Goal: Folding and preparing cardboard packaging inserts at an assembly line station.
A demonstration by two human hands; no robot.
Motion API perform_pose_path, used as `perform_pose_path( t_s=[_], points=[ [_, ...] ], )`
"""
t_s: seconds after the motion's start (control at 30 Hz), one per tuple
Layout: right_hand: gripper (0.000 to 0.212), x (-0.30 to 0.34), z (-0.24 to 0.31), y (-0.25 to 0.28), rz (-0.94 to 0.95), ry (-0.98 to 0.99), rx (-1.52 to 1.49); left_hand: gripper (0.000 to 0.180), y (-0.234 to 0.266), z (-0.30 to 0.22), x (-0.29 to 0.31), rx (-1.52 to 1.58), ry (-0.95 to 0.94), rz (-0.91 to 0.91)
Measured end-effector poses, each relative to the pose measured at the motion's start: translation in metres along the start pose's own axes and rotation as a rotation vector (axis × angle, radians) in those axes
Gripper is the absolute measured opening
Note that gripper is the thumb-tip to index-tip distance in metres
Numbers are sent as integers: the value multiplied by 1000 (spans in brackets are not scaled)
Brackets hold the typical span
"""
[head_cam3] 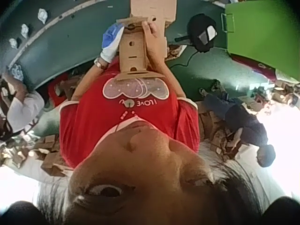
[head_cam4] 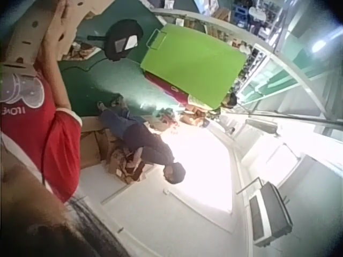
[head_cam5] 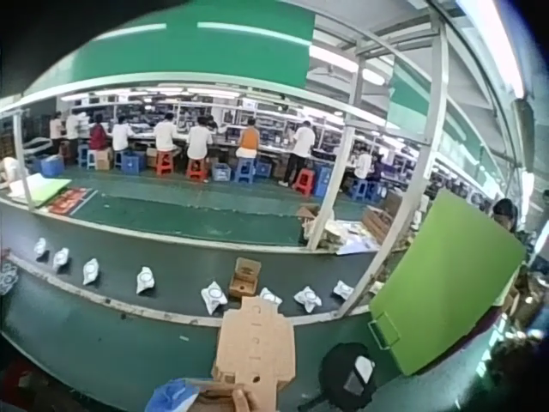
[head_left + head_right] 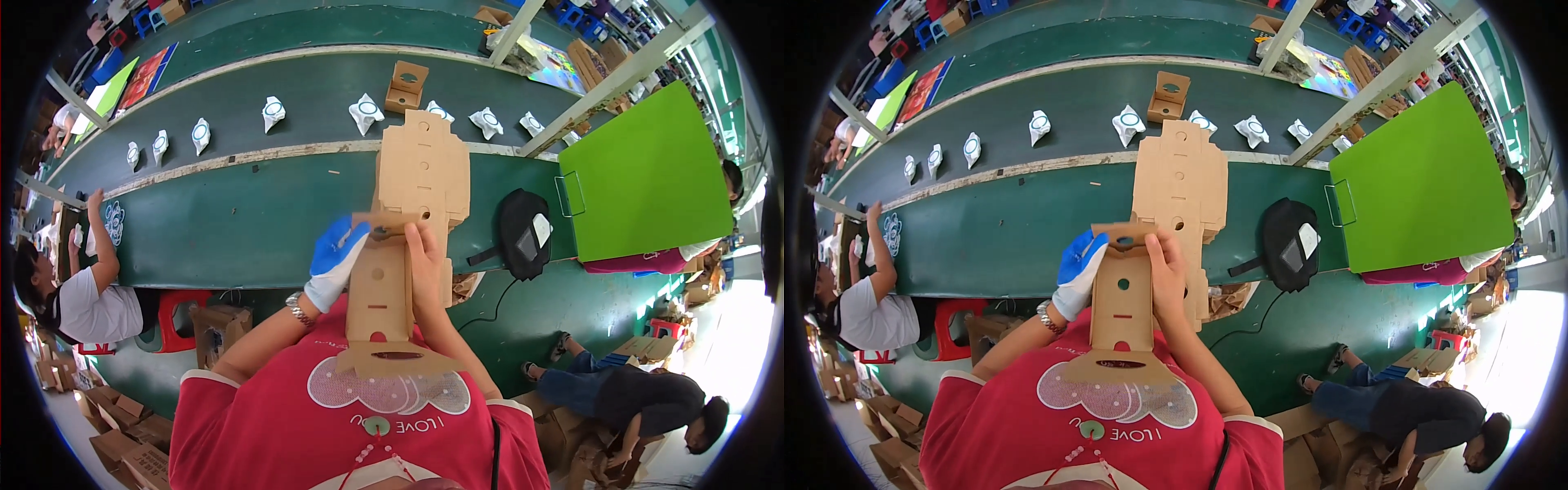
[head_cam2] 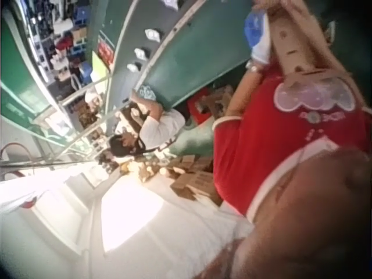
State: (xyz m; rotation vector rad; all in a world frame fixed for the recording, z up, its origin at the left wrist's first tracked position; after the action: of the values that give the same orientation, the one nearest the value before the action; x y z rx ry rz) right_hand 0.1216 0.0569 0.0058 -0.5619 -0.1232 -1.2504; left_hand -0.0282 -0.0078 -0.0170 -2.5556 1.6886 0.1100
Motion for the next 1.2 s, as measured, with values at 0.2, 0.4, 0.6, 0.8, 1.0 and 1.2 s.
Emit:
perform_pose_path(
  t_s=[0.2, 0.4, 0.6, 0.8, 1.0, 1.2],
  points=[
    [55, -12, -14, 47, 443, -428, -293, 71, 40, 44, -5, 207, 390, 534],
    [26, -18, 53, 15, 707, -143, 611, 47, 17, -64, -58, -426, 246, 1005],
    [28, -5, 64, -8, 554, 99, 1084, 41, -20, -88, -62, -1058, -46, 1134],
    [18, -1, 76, -19, 398, 480, 1607, 32, -36, -98, -67, -1166, -335, 1005],
    [28, -63, 101, 57, -4, 94, 996, 52, 28, -98, -114, 37, 42, 419],
    [24, -46, 47, 33, -72, -36, 726, 69, -3, -53, -30, -947, -766, 579]
  ],
)
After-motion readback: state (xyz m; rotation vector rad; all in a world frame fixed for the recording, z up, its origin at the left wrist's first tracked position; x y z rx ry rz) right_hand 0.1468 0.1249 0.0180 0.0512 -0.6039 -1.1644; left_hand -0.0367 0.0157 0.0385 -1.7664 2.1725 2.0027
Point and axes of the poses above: each hand's wrist, its own x-axis away from the middle knuckle, its own y-axis out of the back of the hand, z = x × y, the point moved 3 cm from there along -x, towards the middle knuckle, and after that the axes turned 10 degrees about -y, right-handed, at the moved point
